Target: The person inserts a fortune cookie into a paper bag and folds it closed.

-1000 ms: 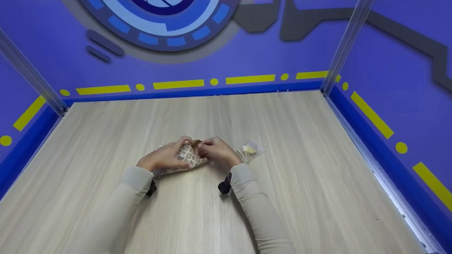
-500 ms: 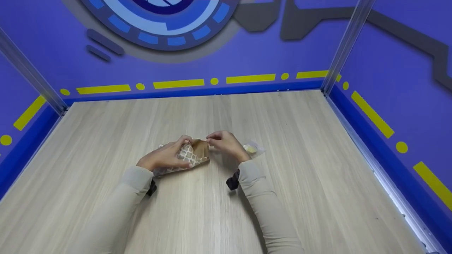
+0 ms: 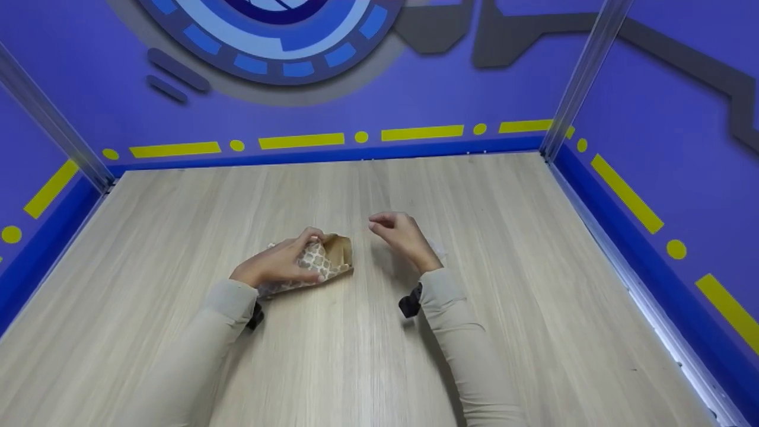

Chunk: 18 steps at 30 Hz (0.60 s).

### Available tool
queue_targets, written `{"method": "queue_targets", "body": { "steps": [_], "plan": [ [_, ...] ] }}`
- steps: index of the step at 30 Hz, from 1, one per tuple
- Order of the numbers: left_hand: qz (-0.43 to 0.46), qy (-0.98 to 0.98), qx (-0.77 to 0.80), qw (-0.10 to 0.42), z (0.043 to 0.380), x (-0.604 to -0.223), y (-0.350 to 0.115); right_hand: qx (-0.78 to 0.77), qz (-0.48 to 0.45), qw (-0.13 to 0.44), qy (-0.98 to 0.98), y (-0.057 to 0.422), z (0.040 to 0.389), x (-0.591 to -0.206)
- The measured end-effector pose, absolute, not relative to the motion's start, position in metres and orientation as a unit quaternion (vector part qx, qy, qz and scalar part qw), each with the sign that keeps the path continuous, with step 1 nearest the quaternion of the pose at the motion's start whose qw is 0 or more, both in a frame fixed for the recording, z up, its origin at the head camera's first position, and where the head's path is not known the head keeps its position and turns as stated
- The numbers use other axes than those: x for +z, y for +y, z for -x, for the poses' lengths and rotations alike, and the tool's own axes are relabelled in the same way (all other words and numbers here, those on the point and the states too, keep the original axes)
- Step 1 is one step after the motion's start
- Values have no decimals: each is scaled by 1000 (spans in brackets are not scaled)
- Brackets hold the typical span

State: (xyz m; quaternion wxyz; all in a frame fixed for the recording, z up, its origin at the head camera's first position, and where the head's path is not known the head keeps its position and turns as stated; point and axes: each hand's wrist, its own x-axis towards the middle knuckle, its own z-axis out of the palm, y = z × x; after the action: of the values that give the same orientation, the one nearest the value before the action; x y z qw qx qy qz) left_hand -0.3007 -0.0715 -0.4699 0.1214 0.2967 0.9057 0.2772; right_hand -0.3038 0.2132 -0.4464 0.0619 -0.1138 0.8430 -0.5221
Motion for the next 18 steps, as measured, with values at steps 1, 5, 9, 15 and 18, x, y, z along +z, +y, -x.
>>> {"method": "queue_targets", "body": {
  "steps": [1, 5, 9, 15, 18],
  "plan": [
    [-297, 905, 278, 122, 301, -470, -72, -515, 115, 57, 848, 216, 304, -446],
    [-297, 904, 281, 123, 301, -469, -72, -495, 112, 40, 861, 225, 304, -443],
    [-295, 905, 280, 124, 301, -470, -72, -483, 108, 37, 868, 236, 305, -442],
    [-293, 905, 282, 124, 300, -470, -73, -473, 110, 39, 873, 252, 304, -445],
    [-293, 905, 283, 122, 300, -469, -73, -461, 104, 44, 880, 261, 303, -447]
  ]
}}
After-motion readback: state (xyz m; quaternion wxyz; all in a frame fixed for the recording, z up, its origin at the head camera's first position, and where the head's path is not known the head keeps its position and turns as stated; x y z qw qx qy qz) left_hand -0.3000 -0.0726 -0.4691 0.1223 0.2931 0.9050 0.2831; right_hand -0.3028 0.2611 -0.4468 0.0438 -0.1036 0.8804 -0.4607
